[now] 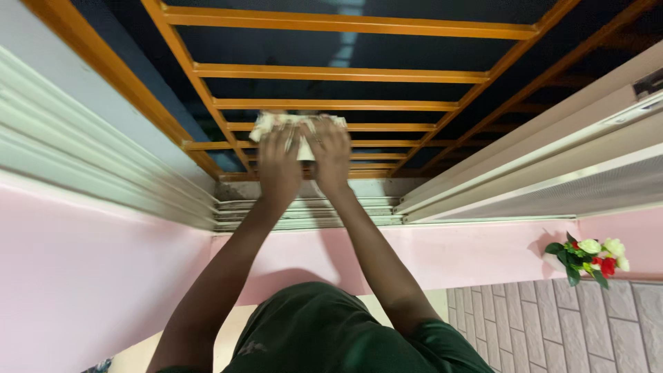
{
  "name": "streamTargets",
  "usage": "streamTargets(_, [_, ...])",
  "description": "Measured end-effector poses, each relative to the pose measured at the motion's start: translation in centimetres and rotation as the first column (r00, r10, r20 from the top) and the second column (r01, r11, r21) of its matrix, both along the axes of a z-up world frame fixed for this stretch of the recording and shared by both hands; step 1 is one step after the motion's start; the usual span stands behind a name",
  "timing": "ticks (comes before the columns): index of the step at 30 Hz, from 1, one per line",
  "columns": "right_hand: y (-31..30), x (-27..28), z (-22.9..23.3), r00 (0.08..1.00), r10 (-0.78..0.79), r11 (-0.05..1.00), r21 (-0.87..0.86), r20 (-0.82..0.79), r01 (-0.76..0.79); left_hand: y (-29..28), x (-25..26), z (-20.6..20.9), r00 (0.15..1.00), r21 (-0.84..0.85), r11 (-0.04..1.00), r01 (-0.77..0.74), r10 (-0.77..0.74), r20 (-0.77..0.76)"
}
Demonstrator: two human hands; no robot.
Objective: The person wipes the wooden slats and glass panes of a window using a cloth.
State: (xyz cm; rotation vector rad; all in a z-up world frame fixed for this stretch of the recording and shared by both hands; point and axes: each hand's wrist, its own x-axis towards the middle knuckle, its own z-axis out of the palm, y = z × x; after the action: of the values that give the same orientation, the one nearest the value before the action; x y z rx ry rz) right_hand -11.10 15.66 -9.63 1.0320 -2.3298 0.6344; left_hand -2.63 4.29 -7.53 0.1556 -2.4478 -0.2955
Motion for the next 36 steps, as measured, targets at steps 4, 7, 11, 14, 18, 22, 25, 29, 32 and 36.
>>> streamTargets(4, [8.8, -3.5, 0.3, 0.986, -0.166, 0.985, -0.054, 0.006, 0.166, 6.9, -5.9, -0.9, 0.970, -0.023, 0.970, 0.242, -0.240, 0.045])
streamTargets(7, [14.0, -5.7, 1.4, 0.970, -0.241, 0.961, -0.137, 0.014, 0.241, 12.2, -10.3, -0.1, 0.960, -0.168, 0.946, 0.277, -0.280, 0.004])
streamTargets(11, [14.3, -6.2, 1.6, 0.971, -0.238, 0.931, -0.276, 0.032, 0.237, 13.9, -12.0, 1.3, 0.914, -0.018, 0.916, 0.400, -0.397, 0.087])
streamTargets(14, [12.3, -4.5, 1.8, 0.927, -0.369, 0.905, -0.203, 0.063, 0.374, 11.2, -9.8, 1.6, 0.915, -0.039, 0.915, 0.401, -0.398, 0.059])
streamTargets(18, [6.6, -1.1, 1.1, 0.965, -0.231, 0.957, -0.151, 0.121, 0.248, 4.6, -5.3, 2.2, 0.956, -0.115, 0.949, 0.292, -0.285, 0.075])
streamTargets(22, [-1.1, 2.0, -0.4, 0.994, -0.108, 0.981, -0.160, 0.028, 0.111, -1.7, 0.8, 2.6, 0.977, -0.053, 0.979, 0.199, -0.194, 0.083])
streamTargets(25, [-5.5, 4.3, -1.9, 0.996, 0.040, 0.994, -0.103, 0.083, -0.031, -4.7, 5.0, 0.4, 0.997, 0.010, 0.997, 0.080, -0.080, 0.010])
streamTargets(29, [-6.5, 4.6, -4.5, 0.913, 0.315, 0.949, -0.053, 0.258, -0.312, -5.9, 5.5, -4.8, 0.998, 0.003, 0.999, -0.042, 0.042, 0.042])
streamTargets(32, [-3.2, 2.9, -6.8, 0.985, 0.146, 0.962, 0.220, 0.089, -0.163, -4.6, 4.3, -7.1, 0.993, -0.064, 0.997, -0.044, 0.051, 0.109])
streamTargets(36, [3.2, -0.2, -7.8, 0.996, -0.076, 0.981, 0.182, 0.035, 0.068, 0.7, -0.2, -7.7, 0.982, -0.019, 0.996, 0.090, -0.086, 0.167])
